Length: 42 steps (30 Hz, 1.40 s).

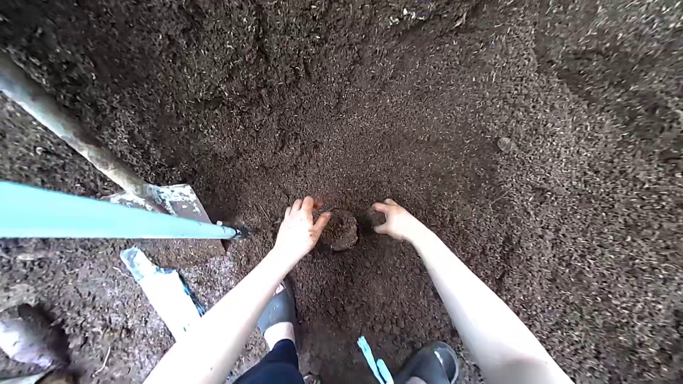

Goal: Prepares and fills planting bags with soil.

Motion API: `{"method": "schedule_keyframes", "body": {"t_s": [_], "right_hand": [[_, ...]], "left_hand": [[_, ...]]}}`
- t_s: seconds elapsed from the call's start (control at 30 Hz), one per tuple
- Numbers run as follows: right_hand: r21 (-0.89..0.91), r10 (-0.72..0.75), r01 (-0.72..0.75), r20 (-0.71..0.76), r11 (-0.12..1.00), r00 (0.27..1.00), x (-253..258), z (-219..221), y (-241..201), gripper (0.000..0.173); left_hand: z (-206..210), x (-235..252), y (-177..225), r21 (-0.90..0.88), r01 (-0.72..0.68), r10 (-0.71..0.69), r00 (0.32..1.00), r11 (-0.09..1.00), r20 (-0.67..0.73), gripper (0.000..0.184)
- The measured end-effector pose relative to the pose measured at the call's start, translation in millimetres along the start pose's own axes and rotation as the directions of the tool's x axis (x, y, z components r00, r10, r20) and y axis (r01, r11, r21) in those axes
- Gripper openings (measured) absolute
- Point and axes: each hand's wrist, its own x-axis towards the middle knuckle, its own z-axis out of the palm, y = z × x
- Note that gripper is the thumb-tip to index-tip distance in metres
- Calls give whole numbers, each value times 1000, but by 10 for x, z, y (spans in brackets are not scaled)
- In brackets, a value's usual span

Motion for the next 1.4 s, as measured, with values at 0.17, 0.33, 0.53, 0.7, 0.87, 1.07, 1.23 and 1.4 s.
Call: {"method": "schedule_keyframes", "body": {"t_s": [0.17,0.33,0.53,0.7,0.87,1.07,1.23,1.4], "right_hand": [[-122,-201,201,11,972,980,-561,-151,-919,49],[-225,-247,247,29,943,969,-452,131,-1241,44],[-185,-343,314,-154,931,927,-596,333,-977,49],[-388,-416,308,-233,868,879,-736,813,-661,63],[-419,-302,252,-56,872,952,-728,747,-672,58],[-520,-243,167,-81,838,967,-874,729,-719,59],[-407,-216,204,16,890,976,-826,303,-812,45],[281,-48,32,49,959,998,-299,-1,-415,73]], "left_hand": [[51,-213,-7,25,268,-265,928,963,261,64],[19,-205,92,73,219,-231,937,973,262,41],[65,-256,24,-10,224,-215,947,975,239,44],[96,-273,-47,25,168,-165,917,986,363,53],[130,-304,-17,-3,95,-89,947,995,309,44],[70,-335,26,2,76,-73,946,997,315,42],[22,-266,31,-42,51,-35,945,998,327,47],[-14,-94,-5,-219,484,-331,803,847,496,90]]}}
